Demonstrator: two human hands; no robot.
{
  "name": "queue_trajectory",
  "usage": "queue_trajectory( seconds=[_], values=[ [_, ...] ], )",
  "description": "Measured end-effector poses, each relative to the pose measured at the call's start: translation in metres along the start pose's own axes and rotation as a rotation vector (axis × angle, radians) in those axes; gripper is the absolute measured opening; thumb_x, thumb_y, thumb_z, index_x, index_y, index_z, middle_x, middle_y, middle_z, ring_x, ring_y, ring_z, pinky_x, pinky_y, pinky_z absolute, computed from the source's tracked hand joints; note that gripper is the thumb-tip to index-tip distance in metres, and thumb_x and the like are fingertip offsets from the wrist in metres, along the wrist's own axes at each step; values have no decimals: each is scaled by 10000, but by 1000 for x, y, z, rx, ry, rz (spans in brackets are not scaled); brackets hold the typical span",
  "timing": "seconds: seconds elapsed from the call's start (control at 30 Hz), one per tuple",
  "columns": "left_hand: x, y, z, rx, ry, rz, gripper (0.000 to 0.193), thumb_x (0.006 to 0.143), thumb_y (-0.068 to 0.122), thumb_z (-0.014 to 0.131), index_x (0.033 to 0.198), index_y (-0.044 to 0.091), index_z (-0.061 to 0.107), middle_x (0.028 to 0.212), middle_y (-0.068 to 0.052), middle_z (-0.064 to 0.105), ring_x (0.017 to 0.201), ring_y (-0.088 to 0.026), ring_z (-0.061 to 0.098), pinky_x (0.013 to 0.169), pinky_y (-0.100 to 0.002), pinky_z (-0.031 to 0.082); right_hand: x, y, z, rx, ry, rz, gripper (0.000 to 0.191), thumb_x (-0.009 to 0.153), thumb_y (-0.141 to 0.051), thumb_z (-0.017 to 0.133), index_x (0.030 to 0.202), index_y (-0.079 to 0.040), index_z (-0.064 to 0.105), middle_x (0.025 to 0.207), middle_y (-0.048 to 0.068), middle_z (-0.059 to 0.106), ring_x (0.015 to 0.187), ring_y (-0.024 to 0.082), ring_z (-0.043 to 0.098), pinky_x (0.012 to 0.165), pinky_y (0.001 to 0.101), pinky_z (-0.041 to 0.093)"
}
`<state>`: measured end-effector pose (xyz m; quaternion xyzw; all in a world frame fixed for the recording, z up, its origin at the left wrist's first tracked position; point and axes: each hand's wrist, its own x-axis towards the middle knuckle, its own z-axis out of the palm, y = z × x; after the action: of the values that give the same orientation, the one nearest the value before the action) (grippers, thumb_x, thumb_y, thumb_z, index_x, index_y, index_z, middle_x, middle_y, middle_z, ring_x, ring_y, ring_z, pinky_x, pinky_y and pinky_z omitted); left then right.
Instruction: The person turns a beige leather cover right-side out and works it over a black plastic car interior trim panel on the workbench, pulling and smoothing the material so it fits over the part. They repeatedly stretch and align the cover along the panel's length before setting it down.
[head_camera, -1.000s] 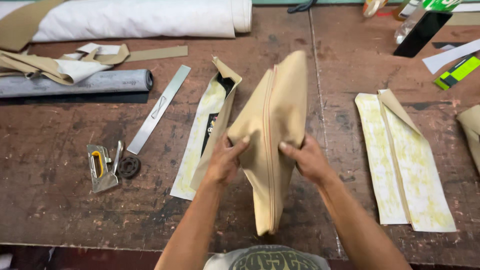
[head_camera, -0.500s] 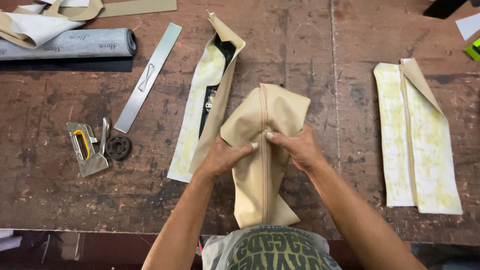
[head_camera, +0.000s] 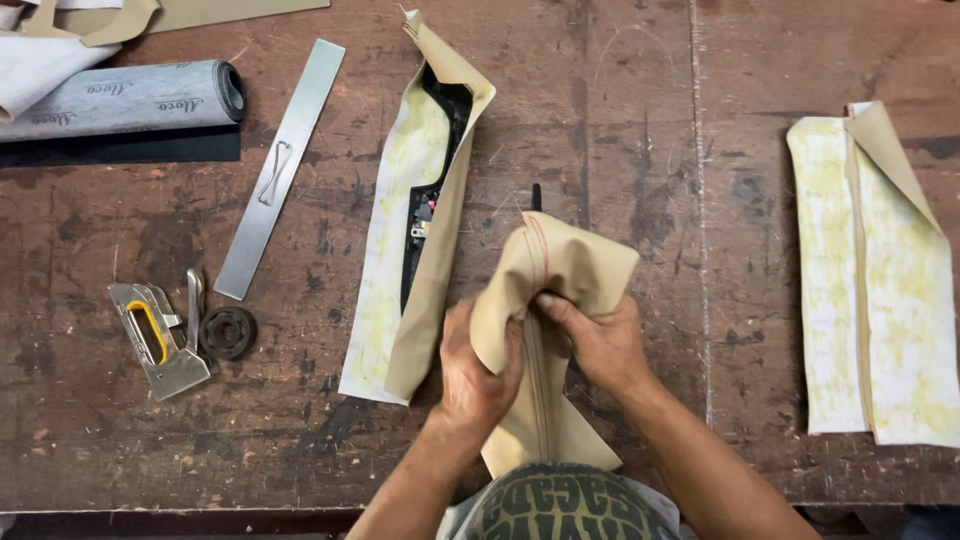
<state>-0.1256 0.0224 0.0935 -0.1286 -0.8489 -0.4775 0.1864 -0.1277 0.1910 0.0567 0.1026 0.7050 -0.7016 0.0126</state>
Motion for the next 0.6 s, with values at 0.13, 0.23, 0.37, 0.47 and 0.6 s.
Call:
queue_trajectory(
  seconds=[0.13, 0.23, 0.37, 0.47, 0.6],
  values=[
    [6, 3, -3, 54, 33, 38, 218, 917, 11, 730, 1130, 18, 683, 1039, -150, 708, 939, -362, 693, 829, -454, 544, 0, 3, 4, 135, 34, 35, 158, 935, -80, 751, 1081, -24, 763, 976, 23, 777, 857, 93, 707, 738, 255, 577],
    [10, 1, -4, 36, -20, -16, 230, 893, 6, 742, 1115, 0, 687, 1024, -159, 715, 903, -358, 696, 781, -438, 547, 3, 4, 6, 231, 43, 70, 172, 936, -71, 749, 1101, -22, 756, 1005, 32, 773, 876, 101, 708, 758, 262, 583],
    [10, -2, 3, -119, -27, -238, 204, 904, 21, 766, 1098, -9, 711, 964, -143, 718, 824, -285, 728, 701, -367, 571, 10, 6, 6, 324, 64, 121, 196, 908, -46, 764, 1101, -18, 742, 1019, 42, 767, 892, 109, 713, 788, 269, 595],
    [8, -4, 9, -195, -22, -402, 192, 905, 54, 782, 1072, -12, 715, 927, -128, 747, 798, -212, 753, 682, -323, 585, 16, 5, 5, 316, 40, 164, 178, 902, -36, 772, 1077, -13, 748, 996, 41, 768, 872, 109, 708, 768, 275, 595],
    [6, -6, 12, -418, -4, -574, 206, 932, 77, 749, 1108, -29, 731, 979, -116, 796, 867, -152, 758, 745, -287, 608, 19, 2, 4, 281, 16, 167, 181, 894, -34, 776, 1071, -11, 753, 989, 44, 774, 866, 108, 710, 760, 278, 598]
  ],
)
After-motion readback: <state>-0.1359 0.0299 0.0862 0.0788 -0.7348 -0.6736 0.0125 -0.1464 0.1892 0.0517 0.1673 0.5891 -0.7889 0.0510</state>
